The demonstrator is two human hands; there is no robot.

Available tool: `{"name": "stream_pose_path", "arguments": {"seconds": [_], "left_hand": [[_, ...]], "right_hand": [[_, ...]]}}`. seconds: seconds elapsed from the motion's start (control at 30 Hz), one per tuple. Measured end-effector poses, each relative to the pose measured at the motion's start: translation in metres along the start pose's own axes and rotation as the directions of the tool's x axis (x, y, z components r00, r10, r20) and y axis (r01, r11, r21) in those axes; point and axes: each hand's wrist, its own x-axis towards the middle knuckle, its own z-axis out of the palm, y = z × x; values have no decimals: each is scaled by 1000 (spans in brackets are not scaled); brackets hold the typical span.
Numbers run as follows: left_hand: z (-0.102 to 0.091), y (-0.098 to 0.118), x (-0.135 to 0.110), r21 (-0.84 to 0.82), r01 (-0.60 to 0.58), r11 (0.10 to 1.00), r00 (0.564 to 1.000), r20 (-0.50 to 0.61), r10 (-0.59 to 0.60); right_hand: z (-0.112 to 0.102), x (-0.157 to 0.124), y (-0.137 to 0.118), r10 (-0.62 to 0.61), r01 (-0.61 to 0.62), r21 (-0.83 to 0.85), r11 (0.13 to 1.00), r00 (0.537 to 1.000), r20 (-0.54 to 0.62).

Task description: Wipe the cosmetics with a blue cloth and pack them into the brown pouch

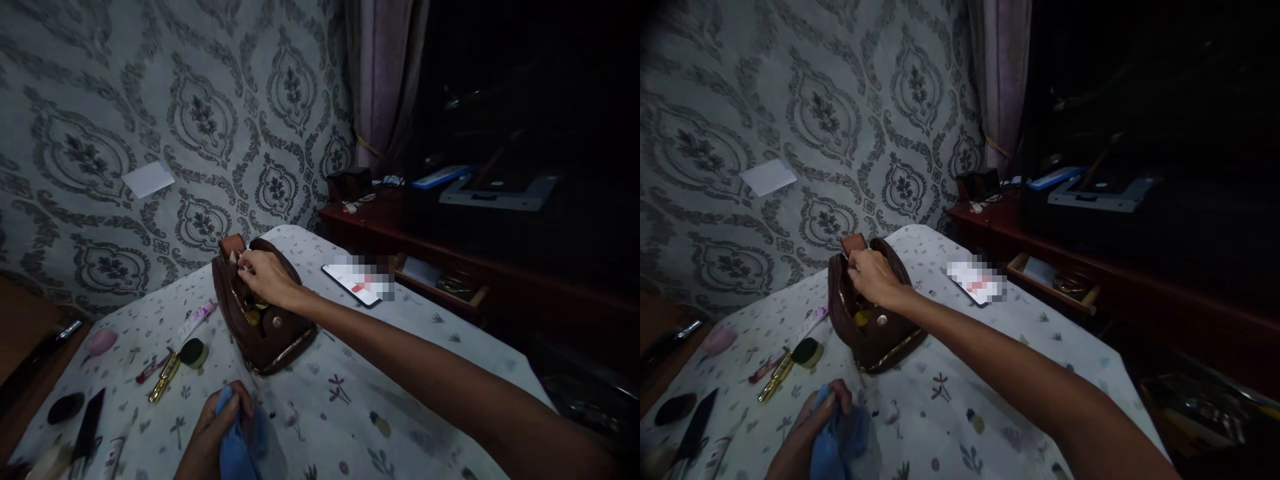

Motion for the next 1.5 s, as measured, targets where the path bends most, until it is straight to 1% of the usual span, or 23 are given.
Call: {"name": "stream_pose_path", "arguments": {"seconds": [0.1, 0.2, 0.3, 0.4, 0.47, 0.53, 0.6, 0.67, 0.73, 0.77, 0.93, 1.0, 1.1, 1.3, 1.4, 1.5], "left_hand": [[-2, -1, 1, 2, -14, 1000, 1000, 6, 14], [-1, -1, 1, 4, -3, 1000, 1000, 29, 3], [0, 0, 0, 4, 20, 1000, 999, 25, -20], [0, 0, -1, -8, 47, 999, 999, 2, -47], [-2, -2, -1, -10, 41, 999, 999, 3, -41], [-4, -4, -1, -5, 28, 1000, 999, 18, -28], [-6, -6, 0, 0, 24, 1000, 999, 24, -24], [-8, -8, 0, 1, 27, 1000, 1000, 15, -27], [-9, -10, 0, 0, 27, 1000, 999, 22, -27], [-10, -10, 0, 0, 25, 1000, 999, 31, -25], [-11, -10, 0, 5, 19, 1000, 998, 59, -19], [-11, -9, 0, 5, 19, 1000, 998, 65, -19], [-10, -8, 0, 9, 18, 1000, 997, 81, -19], [-11, -7, 0, 62, 11, 998, 995, 101, -17], [-10, -4, 0, 151, -7, 988, 996, 86, -6], [-8, 2, -1, 210, -28, 977, 995, 95, 8]], "right_hand": [[0, 0, 1, -6, 8, -43, 999, 998, 63], [-2, 0, 0, -17, 18, -19, 1000, 998, 53], [-7, -4, -3, -32, 38, 104, 994, 998, -60], [-13, -14, -8, -27, 76, 250, 965, 981, -192], [-18, -24, -9, -51, 109, 265, 958, 975, -218], [-23, -38, -9, -117, 148, 186, 971, 979, -165], [-28, -55, -8, -176, 178, 54, 983, 984, -37], [-32, -72, -5, -170, 175, -54, 983, 981, 92], [-35, -89, 0, -161, 175, -80, 981, 974, 159], [-37, -97, 2, -173, 186, -64, 980, 971, 165], [-37, -133, 14, -287, 281, 66, 957, 951, 112], [-34, -143, 18, -305, 299, 83, 951, 949, 73], [-30, -153, 21, -302, 300, 65, 952, 953, 15], [-25, -154, 18, -271, 271, 27, 962, 962, 2], [-20, -151, 10, -259, 260, 4, 966, 964, -50], [-11, -149, -1, -267, 268, -8, 964, 958, -100]]}}
